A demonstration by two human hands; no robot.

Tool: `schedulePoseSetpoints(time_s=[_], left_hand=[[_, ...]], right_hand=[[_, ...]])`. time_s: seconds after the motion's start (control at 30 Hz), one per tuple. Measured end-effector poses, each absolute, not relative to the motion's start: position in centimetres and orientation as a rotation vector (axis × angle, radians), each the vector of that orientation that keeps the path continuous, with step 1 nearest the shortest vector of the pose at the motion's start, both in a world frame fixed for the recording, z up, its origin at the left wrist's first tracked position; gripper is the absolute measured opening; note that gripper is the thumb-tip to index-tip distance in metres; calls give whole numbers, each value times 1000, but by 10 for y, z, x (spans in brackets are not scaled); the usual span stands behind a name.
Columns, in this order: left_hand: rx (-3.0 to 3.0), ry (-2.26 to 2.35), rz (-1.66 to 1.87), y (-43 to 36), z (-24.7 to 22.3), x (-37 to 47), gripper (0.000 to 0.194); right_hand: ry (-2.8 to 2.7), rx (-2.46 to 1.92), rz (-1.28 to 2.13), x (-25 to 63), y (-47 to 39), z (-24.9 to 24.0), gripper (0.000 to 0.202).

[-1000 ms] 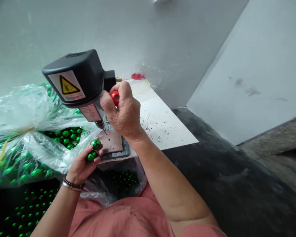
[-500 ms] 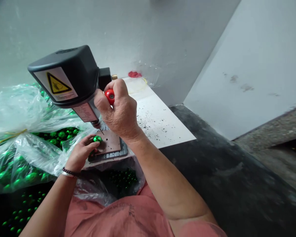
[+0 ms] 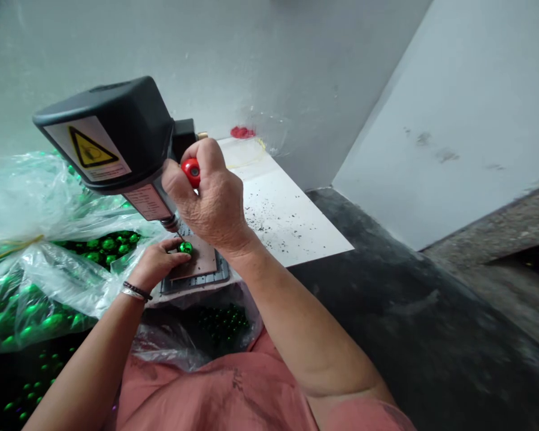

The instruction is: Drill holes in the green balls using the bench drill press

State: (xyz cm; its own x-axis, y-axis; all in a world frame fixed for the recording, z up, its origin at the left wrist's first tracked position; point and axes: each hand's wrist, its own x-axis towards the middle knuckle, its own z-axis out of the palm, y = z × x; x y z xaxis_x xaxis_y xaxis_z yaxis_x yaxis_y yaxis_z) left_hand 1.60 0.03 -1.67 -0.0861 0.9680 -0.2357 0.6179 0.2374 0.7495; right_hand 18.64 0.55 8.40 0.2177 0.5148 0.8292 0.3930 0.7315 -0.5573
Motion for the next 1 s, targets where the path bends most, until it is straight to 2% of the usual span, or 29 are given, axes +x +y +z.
schedulePoseSetpoints(time_s=[0.13, 0.3, 0.5, 0.8, 1.0], left_hand=[[1545, 1841, 569, 3, -20, 18, 54], [1669, 1916, 448, 6, -17, 21, 51], [1728, 1931, 435, 4, -14, 23, 51], [1802, 1912, 403, 2, -14, 24, 38], [1793, 1942, 400, 1, -15, 24, 43]], right_hand=[[-1409, -826, 83, 187, 8, 86, 28], [-1460, -871, 39, 191, 22, 98, 34], [-1522, -960, 25, 195, 30, 109, 32], [-1438, -889, -107, 190, 0, 76, 19], [-1459, -823, -237, 193, -6, 54, 11]])
